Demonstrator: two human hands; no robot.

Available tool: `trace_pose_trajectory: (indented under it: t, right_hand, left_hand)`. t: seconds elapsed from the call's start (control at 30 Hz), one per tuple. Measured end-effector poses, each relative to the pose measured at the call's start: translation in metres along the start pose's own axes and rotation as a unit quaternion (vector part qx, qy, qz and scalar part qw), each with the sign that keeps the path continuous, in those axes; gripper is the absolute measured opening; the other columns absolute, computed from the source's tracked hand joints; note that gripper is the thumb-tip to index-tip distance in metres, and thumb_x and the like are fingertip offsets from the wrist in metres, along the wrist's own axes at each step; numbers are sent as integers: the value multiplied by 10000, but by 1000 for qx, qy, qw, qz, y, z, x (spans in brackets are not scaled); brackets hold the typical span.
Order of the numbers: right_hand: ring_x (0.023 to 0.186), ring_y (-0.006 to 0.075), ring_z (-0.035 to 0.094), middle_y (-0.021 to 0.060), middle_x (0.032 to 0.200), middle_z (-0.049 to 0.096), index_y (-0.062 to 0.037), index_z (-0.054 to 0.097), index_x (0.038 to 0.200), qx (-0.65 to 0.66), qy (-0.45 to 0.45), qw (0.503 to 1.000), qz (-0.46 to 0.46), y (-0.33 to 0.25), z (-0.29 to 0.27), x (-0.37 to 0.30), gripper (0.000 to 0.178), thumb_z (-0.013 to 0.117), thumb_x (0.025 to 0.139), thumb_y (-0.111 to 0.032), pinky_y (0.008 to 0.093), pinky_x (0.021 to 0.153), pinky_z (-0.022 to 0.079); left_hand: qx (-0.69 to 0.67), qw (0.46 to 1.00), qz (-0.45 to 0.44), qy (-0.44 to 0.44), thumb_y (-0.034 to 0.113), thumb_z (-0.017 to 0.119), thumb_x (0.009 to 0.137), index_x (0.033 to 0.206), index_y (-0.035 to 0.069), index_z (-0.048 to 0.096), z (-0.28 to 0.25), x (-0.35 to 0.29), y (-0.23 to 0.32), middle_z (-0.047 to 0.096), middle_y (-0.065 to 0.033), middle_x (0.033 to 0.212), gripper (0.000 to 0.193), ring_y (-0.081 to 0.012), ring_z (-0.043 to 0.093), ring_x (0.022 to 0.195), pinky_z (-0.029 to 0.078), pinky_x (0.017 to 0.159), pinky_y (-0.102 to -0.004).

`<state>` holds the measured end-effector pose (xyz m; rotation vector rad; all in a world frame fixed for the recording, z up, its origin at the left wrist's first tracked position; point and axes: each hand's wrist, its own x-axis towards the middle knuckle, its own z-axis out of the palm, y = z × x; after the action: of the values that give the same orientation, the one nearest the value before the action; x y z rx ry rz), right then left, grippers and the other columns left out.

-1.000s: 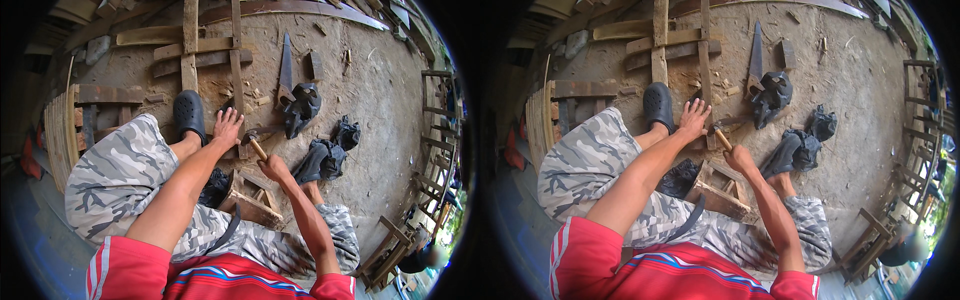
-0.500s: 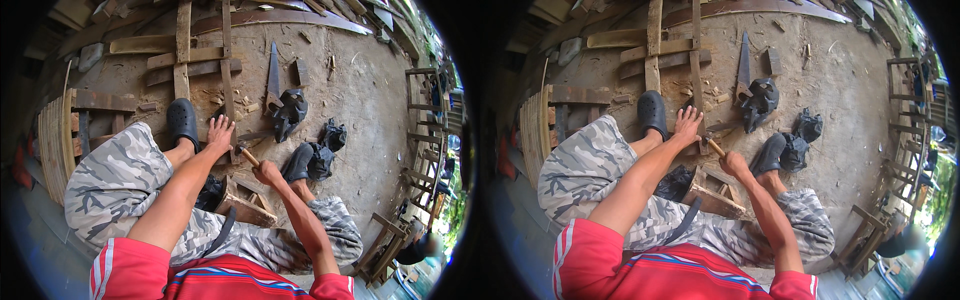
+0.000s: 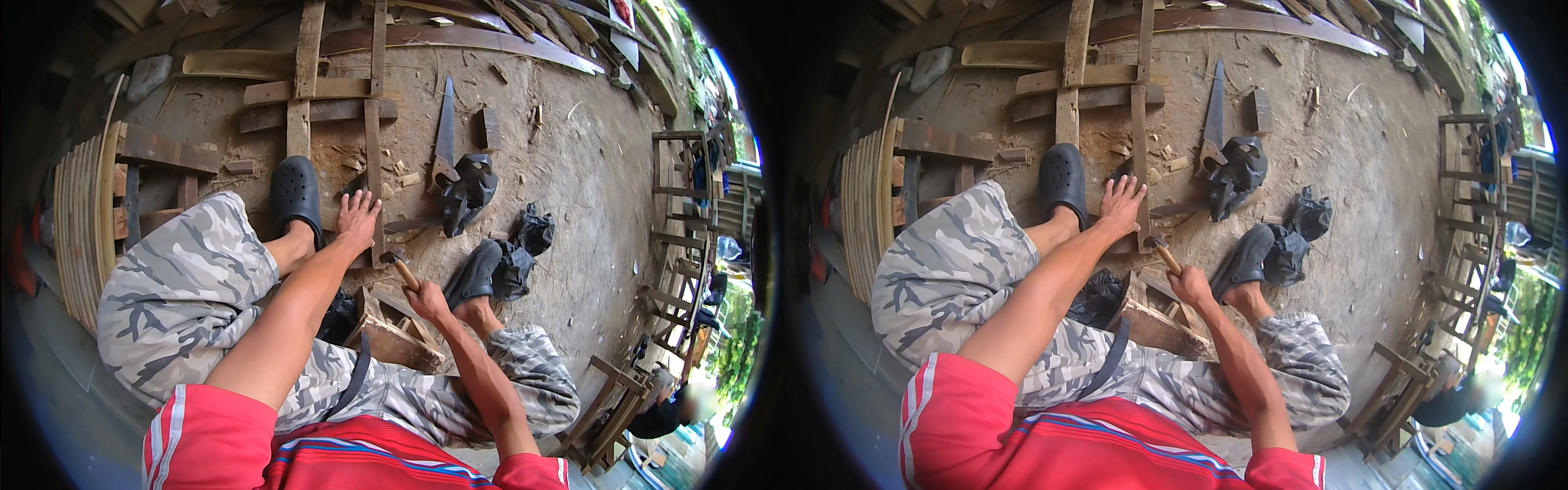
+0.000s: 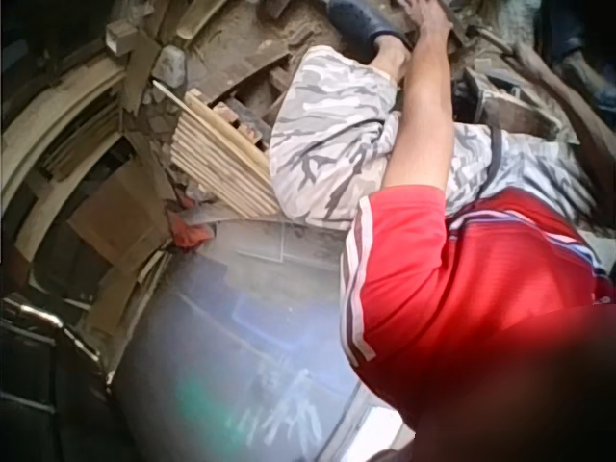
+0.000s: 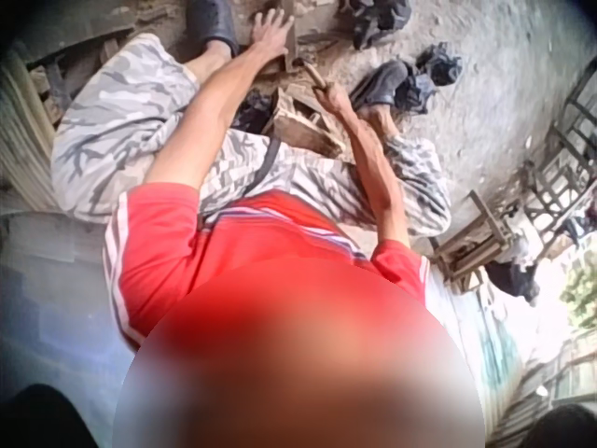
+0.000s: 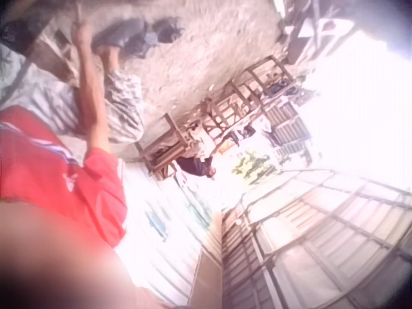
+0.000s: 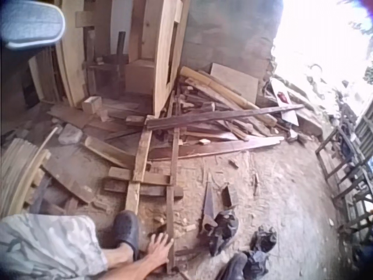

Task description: The person sits on the floor and uses a chisel and hammer to carve and shape a small wooden piece. They repeatedly strike the chisel, adjust the wood, and inspect the carved edges.

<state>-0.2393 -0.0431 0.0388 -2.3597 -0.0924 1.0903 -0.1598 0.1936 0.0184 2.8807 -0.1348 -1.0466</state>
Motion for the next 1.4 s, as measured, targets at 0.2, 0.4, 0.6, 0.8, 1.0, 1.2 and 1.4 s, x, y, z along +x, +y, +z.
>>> trace_pose_trajectory:
  t: [0.2, 0.4, 0.6, 0.8, 1.0, 1.2, 1.4]
  right_hand:
    - [776, 462, 637, 297, 757, 620, 27, 662, 889, -30, -11, 999, -13, -4, 0, 12, 335, 622, 862, -304, 496, 702, 493]
    - [735, 463, 642, 303, 721, 614, 37, 671, 857, -23, 13, 1000, -7, -10, -5, 15, 341, 620, 865, -301, 499, 668, 498]
    - [785, 475, 640, 318, 771, 624, 26, 686, 876, -53, -13, 999, -4, -14, -8, 21, 337, 621, 855, -304, 521, 705, 511]
    - [806, 483, 637, 325, 790, 626, 19, 690, 889, -76, -13, 997, -5, -13, -10, 18, 332, 620, 849, -303, 530, 720, 513]
    - [799, 487, 641, 334, 775, 626, 55, 674, 872, -74, -9, 997, -13, -5, -5, 15, 351, 627, 842, -292, 528, 732, 515]
    - [732, 471, 637, 298, 712, 613, 43, 662, 849, -32, 13, 999, -14, -6, -6, 17, 347, 626, 869, -302, 504, 664, 501]
    - [669, 461, 612, 275, 678, 587, 28, 627, 808, 11, 71, 994, -83, -18, -15, 12, 359, 628, 882, -324, 488, 624, 476]
  left_hand:
    - [13, 1000, -6, -3, 464, 799, 732, 1552, 176, 217, -1, 0, 0, 182, -100, 1617, 1046, -284, 115, 1501, 76, 1197, -502]
    - [17, 1000, -8, -12, 464, 798, 734, 1553, 180, 215, -2, 1, 1, 179, -98, 1619, 1045, -287, 113, 1501, 79, 1197, -499]
    - [12, 1000, -6, -8, 461, 802, 729, 1552, 179, 220, -1, 0, 1, 180, -99, 1619, 1047, -286, 118, 1500, 85, 1196, -500]
    - [9, 1000, -5, 3, 458, 805, 725, 1551, 177, 226, 0, 1, -1, 184, -102, 1618, 1047, -288, 123, 1499, 93, 1192, -503]
    - [3, 1000, -10, -13, 460, 808, 729, 1560, 208, 191, 2, 2, 0, 149, -74, 1629, 1065, -282, 94, 1505, 69, 1194, -515]
    - [5, 1000, -7, 2, 454, 810, 722, 1552, 175, 221, 3, 2, 0, 182, -101, 1618, 1056, -288, 128, 1499, 103, 1193, -499]
    - [1, 1000, -6, -2, 454, 811, 722, 1553, 177, 217, 3, 1, 0, 180, -103, 1618, 1058, -287, 129, 1499, 101, 1193, -497]
